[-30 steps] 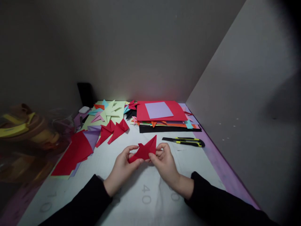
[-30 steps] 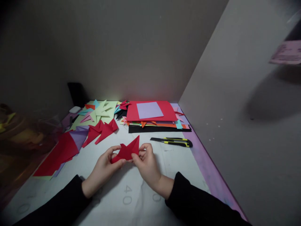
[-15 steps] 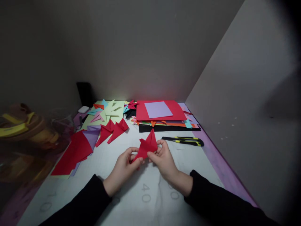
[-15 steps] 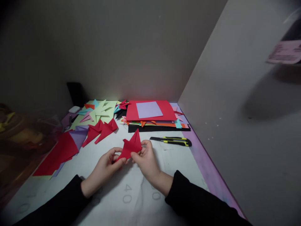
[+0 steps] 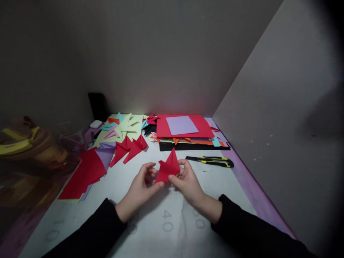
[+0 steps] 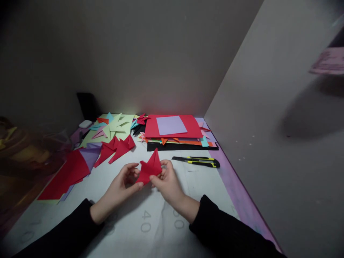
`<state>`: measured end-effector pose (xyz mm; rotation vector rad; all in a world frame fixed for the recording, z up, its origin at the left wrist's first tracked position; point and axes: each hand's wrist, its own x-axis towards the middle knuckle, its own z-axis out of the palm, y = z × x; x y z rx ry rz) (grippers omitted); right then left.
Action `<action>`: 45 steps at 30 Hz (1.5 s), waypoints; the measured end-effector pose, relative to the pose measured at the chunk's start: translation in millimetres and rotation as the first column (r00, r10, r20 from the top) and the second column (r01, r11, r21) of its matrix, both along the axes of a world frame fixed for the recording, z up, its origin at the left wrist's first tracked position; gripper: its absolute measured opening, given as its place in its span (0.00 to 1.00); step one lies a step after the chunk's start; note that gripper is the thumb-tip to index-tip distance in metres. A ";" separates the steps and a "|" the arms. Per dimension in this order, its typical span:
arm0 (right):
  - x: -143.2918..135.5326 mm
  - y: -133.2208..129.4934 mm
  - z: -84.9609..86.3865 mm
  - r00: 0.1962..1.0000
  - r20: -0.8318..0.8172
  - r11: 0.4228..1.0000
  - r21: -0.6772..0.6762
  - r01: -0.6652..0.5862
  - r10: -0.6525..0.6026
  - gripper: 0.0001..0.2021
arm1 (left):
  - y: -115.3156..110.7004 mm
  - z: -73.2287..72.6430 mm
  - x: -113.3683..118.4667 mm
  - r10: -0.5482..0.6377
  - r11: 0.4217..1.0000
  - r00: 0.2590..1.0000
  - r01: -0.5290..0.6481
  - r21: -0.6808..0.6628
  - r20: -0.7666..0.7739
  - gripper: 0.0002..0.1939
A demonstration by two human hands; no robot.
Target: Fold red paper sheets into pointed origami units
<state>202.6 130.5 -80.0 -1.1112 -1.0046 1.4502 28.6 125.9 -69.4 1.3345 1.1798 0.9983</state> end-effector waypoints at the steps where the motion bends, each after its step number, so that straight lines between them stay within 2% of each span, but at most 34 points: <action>1: -3.2 -3.9 1.1 0.998 -0.002 0.997 -0.022 -0.070 0.070 0.23 | -1.1 -0.4 1.7 -0.019 1.000 1.000 0.019 0.004 -0.009 0.29; 3: -8.0 -10.0 1.7 0.984 -0.006 0.982 -0.053 -0.181 0.180 0.23 | -2.9 -0.2 3.6 -0.064 0.998 0.998 0.063 -0.020 -0.025 0.28; 6: -9.7 -13.4 -0.4 0.963 0.025 0.961 -0.075 -0.265 0.267 0.24 | -3.7 2.1 3.2 -0.094 0.994 0.995 0.092 -0.059 -0.017 0.23; 9: -6.6 -12.8 -2.3 0.951 0.051 0.949 -0.100 -0.298 0.304 0.21 | -2.7 4.9 1.5 -0.135 0.985 0.990 0.139 -0.100 0.048 0.18; 16: 0.4 -15.3 1.6 0.929 0.109 0.935 -0.066 -0.348 0.353 0.15 | -4.5 11.3 1.5 -0.159 0.948 0.961 0.212 -0.236 0.224 0.18; 20: 2.6 -15.0 1.4 0.913 0.139 0.923 -0.053 -0.380 0.384 0.18 | -7.4 16.2 4.6 -0.131 0.922 0.917 0.253 -0.295 0.377 0.16; 22: 3.6 -14.2 0.2 0.907 0.156 0.920 -0.041 -0.390 0.391 0.21 | -7.5 17.2 5.1 -0.108 0.917 0.908 0.249 -0.313 0.406 0.13; 25: 4.1 -13.3 -0.6 0.906 0.166 0.920 -0.028 -0.391 0.390 0.23 | -5.6 15.8 3.2 -0.087 0.927 0.923 0.213 -0.309 0.374 0.14; 28: 3.0 -12.0 -0.4 0.923 0.145 0.934 -0.035 -0.356 0.358 0.23 | -3.0 12.4 0.1 -0.078 0.940 0.959 0.162 -0.300 0.274 0.15; 33: 2.3 -9.1 -1.1 0.978 0.104 0.983 -0.004 -0.181 0.180 0.19 | -1.1 9.3 -3.0 -0.092 0.951 0.987 0.127 -0.282 0.133 0.17; 36: 3.8 -9.2 -1.1 0.983 0.093 0.987 0.021 -0.161 0.158 0.16 | -0.3 9.7 -4.9 -0.138 0.948 0.986 0.158 -0.276 0.091 0.17; 40: 4.8 -8.8 -0.3 0.991 0.074 0.990 0.082 -0.116 0.110 0.13 | 0.8 13.2 -7.0 -0.247 0.925 0.966 0.257 -0.281 0.072 0.16; 45: 3.5 -6.3 1.8 0.983 0.027 0.983 0.023 -0.180 0.180 0.20 | -0.3 18.9 -5.7 -0.230 0.946 0.973 0.229 -0.231 0.021 0.20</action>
